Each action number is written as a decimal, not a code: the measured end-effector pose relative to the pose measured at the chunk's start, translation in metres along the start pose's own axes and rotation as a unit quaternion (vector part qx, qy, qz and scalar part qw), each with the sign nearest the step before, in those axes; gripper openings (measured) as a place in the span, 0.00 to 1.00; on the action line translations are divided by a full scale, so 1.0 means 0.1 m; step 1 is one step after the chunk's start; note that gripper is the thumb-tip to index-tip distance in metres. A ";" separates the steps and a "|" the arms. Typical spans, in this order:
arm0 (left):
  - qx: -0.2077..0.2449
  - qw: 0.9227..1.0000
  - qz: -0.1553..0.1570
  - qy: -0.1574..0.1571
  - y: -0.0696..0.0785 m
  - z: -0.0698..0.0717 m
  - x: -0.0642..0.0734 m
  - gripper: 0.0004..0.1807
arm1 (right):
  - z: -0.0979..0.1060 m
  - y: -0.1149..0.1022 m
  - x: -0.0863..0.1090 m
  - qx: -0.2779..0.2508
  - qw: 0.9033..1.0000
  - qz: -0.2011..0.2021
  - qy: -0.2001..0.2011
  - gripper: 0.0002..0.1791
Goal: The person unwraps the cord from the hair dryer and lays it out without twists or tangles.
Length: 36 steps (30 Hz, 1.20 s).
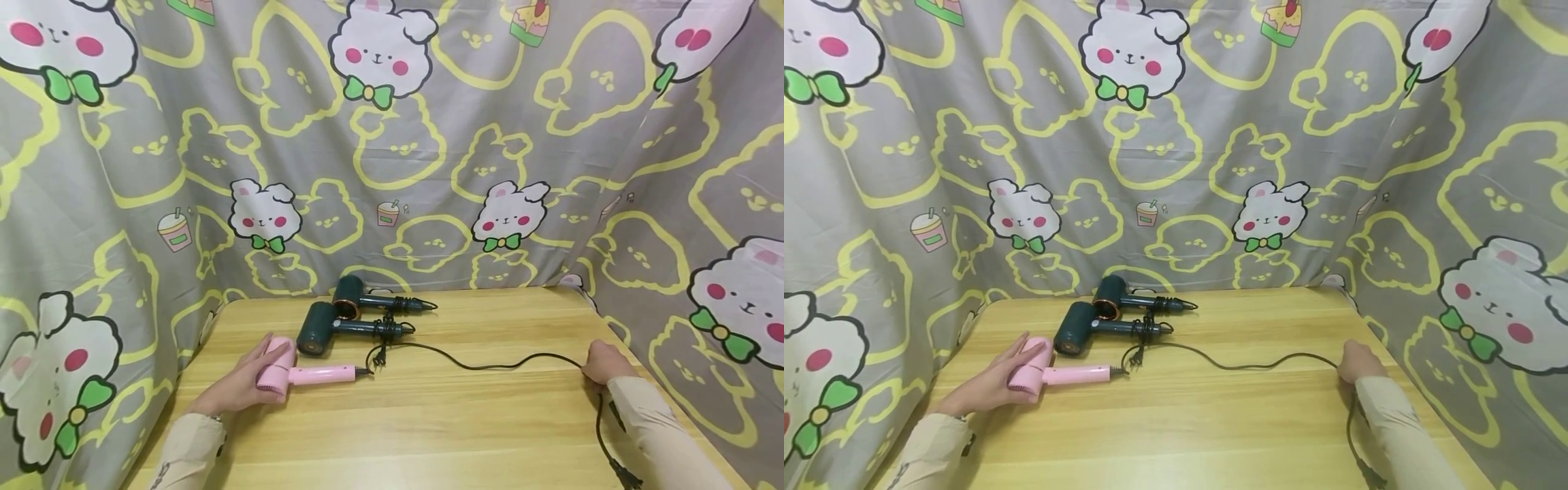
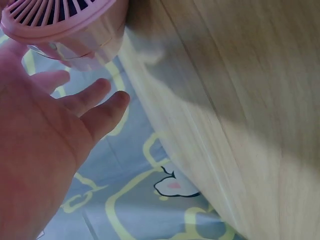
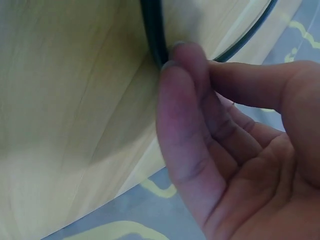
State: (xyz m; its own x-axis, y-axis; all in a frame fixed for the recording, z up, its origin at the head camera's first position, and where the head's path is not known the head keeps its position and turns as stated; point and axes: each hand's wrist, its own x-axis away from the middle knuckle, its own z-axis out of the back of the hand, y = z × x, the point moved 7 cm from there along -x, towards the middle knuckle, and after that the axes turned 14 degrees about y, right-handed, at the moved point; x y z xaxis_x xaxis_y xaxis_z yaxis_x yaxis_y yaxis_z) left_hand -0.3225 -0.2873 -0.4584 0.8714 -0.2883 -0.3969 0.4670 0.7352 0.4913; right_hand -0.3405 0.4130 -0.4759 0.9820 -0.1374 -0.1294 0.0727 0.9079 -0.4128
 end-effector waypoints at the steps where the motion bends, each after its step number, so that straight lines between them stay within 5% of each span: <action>1: -0.004 1.000 0.001 -0.001 0.01 0.00 0.00 0.60 | 0.00 -0.01 0.00 0.002 1.000 0.002 -0.002 0.10; 5: -0.003 1.000 0.016 0.005 0.05 0.01 -0.04 0.62 | 0.04 -0.15 -0.02 -0.007 1.000 0.018 -0.007 0.17; 10: 0.031 0.998 0.029 0.039 0.19 0.10 -0.21 0.47 | 0.15 -0.52 -0.09 -0.066 0.997 0.032 -0.005 0.14; 16: 0.127 0.982 0.120 0.074 0.29 0.16 -0.47 0.35 | 0.17 -1.00 -0.24 -0.164 0.986 -0.002 -0.004 0.20; 21: 0.235 0.943 0.208 0.111 0.35 0.09 -0.64 0.38 | 0.05 -1.37 -0.35 -0.256 0.966 -0.031 0.003 0.27; 23: 0.294 0.917 0.241 0.117 0.39 0.02 -0.73 0.41 | 0.01 -1.49 -0.39 -0.292 0.956 -0.039 0.009 0.28; 25: 0.361 0.881 0.282 0.117 0.41 -0.08 -0.80 0.43 | -0.05 -1.60 -0.44 -0.328 0.943 -0.051 0.014 0.29; 28: 0.399 0.853 0.316 0.113 0.43 -0.19 -0.91 0.45 | -0.18 -1.76 -0.50 -0.386 0.919 -0.083 0.013 0.30; 30: 0.403 0.843 0.339 0.109 0.41 -0.25 -0.96 0.47 | -0.29 -1.87 -0.52 -0.423 0.899 -0.109 0.004 0.30; 32: 0.387 0.844 0.357 0.102 0.37 -0.30 -0.98 0.48 | -0.42 -1.99 -0.53 -0.455 0.881 -0.133 -0.011 0.30; 34: 0.385 0.833 0.384 0.098 0.32 -0.36 -0.98 0.50 | -0.57 -2.11 -0.50 -0.481 0.863 -0.150 -0.033 0.32; 36: 0.374 0.831 0.401 0.097 0.28 -0.42 -0.99 0.50 | -0.71 -2.22 -0.46 -0.503 0.847 -0.161 -0.057 0.34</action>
State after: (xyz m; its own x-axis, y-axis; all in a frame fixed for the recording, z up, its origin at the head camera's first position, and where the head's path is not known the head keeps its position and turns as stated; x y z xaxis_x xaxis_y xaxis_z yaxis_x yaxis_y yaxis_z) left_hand -0.4017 -0.2127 -0.4380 0.9408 0.2674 0.2083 -0.2259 0.0363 0.9735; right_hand -0.4142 0.1899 -0.4423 0.9540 -0.2231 0.2003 0.2109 0.0245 -0.9772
